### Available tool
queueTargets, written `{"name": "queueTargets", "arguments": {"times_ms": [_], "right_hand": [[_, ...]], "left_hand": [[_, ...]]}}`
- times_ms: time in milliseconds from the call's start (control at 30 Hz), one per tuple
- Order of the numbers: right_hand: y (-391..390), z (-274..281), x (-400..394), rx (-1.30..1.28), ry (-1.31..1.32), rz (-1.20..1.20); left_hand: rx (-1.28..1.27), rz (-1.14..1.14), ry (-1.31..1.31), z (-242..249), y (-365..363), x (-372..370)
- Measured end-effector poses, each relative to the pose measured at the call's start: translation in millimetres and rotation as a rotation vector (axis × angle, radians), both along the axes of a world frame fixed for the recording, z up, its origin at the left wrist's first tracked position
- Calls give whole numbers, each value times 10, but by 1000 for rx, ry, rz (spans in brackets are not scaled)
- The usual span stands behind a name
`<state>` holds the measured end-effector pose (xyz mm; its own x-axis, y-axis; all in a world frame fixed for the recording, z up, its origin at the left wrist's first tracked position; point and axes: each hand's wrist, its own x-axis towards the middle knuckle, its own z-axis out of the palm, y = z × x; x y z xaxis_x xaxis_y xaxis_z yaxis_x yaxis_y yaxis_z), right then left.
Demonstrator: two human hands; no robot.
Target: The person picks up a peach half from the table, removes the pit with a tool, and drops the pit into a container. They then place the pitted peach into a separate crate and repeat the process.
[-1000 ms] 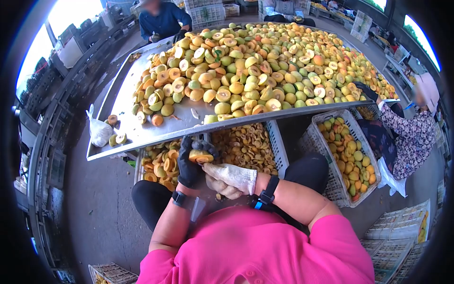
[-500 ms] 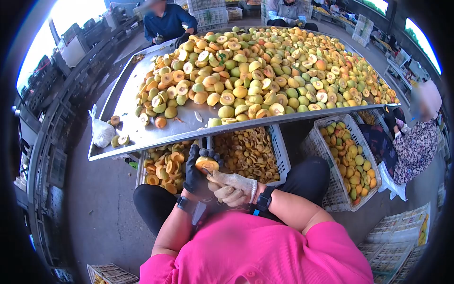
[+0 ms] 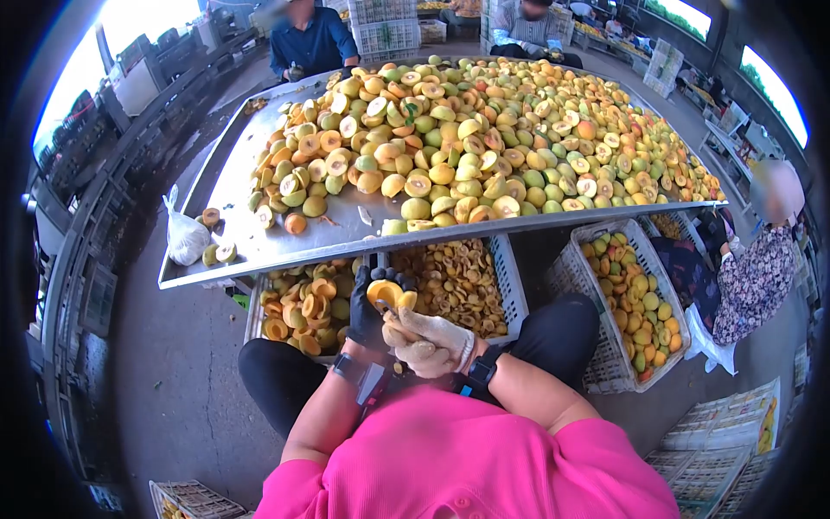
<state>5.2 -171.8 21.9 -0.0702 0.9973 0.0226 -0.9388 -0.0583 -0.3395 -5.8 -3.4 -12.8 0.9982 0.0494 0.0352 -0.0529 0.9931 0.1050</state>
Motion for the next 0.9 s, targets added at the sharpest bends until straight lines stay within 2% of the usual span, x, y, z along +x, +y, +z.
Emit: {"name": "queueTargets", "arguments": {"times_ms": [133, 167, 200, 267, 367, 400, 500, 600, 633, 667, 733, 833, 900], "right_hand": [[-55, 117, 155, -248, -209, -123], [-94, 152, 225, -315, -236, -187], [-133, 170, 287, -380, -262, -250], [-216, 180, 398, -463, -237, -382], [-274, 241, 508, -513, -273, -507], [-278, 271, 536, -523, -294, -526], [-230, 370, 579, -486, -344, -543], [-163, 506, 610, -450, -376, -544], [-136, 558, 634, -437, -388, -547], [-115, 598, 664, -417, -397, -551], [-86, 628, 720, -386, -412, -556], [-65, 569, 830, -368, -384, -567], [-72, 499, 875, -374, -351, -580]], "left_hand": [[220, 141, 86, 147, 108, -190], [190, 183, 160, -17, 255, -155], [421, 336, 154, -78, 355, -214], [1339, 716, 126, 29, 443, -415], [1456, 822, 236, -160, 850, -555], [1655, 963, 284, -233, 965, -577], [1765, 1026, 421, -360, 1398, -692], [1316, 902, 661, -245, 1686, -646], [1376, 971, 600, -184, 1751, -665], [1503, 1066, 668, -128, 1811, -630], [1603, 1152, 530, 250, 1734, -519], [1710, 1040, 488, 349, 2049, -169], [1841, 1036, 580, 353, 2298, 90]]}}
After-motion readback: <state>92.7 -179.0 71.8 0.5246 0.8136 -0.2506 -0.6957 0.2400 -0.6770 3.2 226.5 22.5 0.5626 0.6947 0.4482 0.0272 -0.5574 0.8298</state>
